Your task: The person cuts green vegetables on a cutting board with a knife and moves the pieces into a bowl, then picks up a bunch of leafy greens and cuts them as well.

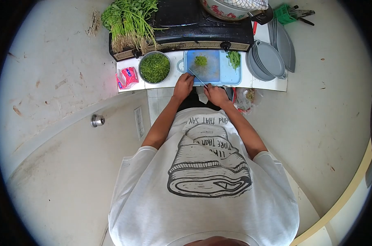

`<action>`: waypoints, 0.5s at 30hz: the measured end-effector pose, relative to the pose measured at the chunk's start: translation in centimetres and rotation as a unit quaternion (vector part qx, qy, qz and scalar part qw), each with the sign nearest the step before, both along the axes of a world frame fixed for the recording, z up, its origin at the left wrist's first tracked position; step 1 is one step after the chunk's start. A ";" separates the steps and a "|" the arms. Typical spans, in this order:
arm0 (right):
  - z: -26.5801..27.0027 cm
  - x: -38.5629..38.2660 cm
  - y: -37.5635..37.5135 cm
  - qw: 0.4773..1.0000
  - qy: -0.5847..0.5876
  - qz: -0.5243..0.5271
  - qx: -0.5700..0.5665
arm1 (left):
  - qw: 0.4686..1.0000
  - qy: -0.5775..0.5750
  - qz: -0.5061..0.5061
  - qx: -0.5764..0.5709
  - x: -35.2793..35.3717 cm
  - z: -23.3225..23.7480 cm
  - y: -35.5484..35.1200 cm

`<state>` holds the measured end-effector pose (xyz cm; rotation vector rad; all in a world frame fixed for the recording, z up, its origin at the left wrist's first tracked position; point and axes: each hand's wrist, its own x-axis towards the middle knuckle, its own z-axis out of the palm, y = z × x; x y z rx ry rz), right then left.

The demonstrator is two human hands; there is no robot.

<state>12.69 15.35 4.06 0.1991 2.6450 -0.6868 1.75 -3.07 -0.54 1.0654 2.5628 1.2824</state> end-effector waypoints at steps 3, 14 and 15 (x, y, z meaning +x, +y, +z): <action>-0.3 -0.4 -0.4 1.000 0.009 0.002 0.012 | 1.000 0.009 0.008 -0.003 0.0 0.1 0.1; -0.1 0.6 1.4 1.000 -0.003 -0.026 0.010 | 0.999 -0.023 0.030 0.001 0.2 0.3 0.3; -0.2 0.7 1.3 1.000 -0.003 -0.026 0.009 | 0.999 -0.023 0.030 0.000 0.3 0.2 0.3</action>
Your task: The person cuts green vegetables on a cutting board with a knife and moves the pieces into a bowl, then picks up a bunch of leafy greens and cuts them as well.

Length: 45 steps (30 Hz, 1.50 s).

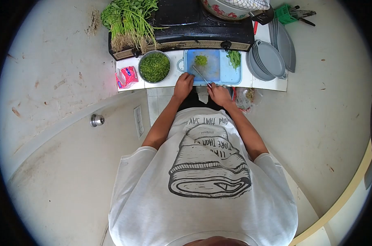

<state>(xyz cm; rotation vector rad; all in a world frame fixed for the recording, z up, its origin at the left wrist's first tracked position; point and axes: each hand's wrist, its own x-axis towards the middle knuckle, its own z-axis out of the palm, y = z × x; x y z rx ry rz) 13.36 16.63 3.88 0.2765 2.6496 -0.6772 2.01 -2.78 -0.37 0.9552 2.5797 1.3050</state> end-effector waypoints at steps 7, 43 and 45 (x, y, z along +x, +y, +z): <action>0.2 0.5 -1.2 1.000 0.008 0.022 -0.020 | 1.000 0.003 -0.006 -0.003 -0.1 0.1 -0.1; -1.1 -1.4 -1.9 0.998 0.041 0.032 -0.022 | 0.999 -0.021 0.030 0.001 -0.1 0.4 0.1; -0.9 -1.6 -1.9 0.999 0.030 0.034 -0.018 | 1.000 -0.012 0.026 -0.006 -0.2 0.3 0.0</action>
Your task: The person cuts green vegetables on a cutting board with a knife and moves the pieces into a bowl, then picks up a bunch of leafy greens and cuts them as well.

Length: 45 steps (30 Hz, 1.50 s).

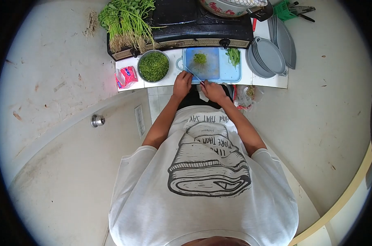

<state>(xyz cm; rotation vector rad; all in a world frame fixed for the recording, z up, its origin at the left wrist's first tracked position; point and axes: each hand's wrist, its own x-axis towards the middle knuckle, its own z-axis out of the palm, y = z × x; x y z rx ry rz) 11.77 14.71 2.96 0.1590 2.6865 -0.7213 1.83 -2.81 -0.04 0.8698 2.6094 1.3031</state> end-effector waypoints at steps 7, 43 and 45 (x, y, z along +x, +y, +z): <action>-0.3 1.5 1.3 1.000 -0.016 -0.006 -0.002 | 0.998 0.063 -0.015 -0.018 0.3 -0.2 -0.3; 0.6 1.5 1.1 1.000 -0.010 0.016 0.000 | 0.999 0.010 0.020 -0.035 0.5 0.0 -0.4; 0.5 1.5 1.8 1.000 -0.015 0.015 0.004 | 0.999 0.027 0.016 -0.040 0.4 0.1 -0.3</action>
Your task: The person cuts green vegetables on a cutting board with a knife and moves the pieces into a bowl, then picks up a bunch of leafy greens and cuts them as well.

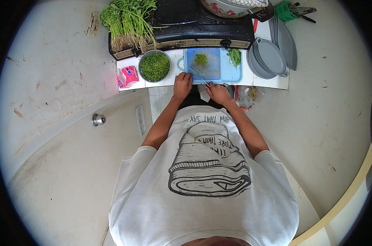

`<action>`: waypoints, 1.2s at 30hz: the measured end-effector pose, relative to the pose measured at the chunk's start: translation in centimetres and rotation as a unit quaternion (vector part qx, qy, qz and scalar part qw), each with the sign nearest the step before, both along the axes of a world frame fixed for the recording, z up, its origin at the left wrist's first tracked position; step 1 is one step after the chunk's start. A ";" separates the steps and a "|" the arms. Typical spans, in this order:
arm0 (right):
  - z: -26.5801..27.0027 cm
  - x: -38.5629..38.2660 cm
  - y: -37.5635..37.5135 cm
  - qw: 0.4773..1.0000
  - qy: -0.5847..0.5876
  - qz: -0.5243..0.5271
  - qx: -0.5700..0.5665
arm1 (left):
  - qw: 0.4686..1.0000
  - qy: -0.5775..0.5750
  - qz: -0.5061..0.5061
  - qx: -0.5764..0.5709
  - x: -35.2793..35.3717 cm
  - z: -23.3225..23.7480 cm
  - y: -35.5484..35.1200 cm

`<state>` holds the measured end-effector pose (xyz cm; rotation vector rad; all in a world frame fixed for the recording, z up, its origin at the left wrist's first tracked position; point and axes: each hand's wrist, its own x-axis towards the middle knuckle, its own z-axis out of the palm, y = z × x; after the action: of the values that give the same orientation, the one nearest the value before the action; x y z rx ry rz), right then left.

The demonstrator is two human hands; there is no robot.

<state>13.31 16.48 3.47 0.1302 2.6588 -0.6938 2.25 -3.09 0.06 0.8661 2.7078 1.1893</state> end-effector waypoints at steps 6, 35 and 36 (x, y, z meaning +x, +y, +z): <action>0.6 -1.3 0.8 0.999 0.002 -0.045 0.003 | 0.998 0.054 0.000 -0.026 -0.8 -0.2 0.7; -0.6 0.2 -0.4 0.999 -0.021 -0.048 -0.012 | 1.000 0.007 0.002 0.022 -0.6 -0.2 1.1; -0.5 0.2 -0.3 0.999 -0.015 -0.048 -0.012 | 1.000 0.007 0.004 0.022 -0.6 0.0 1.2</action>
<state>13.54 16.21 2.92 0.2598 2.6289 -0.7478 1.65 -1.86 0.07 0.8731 2.7084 1.2550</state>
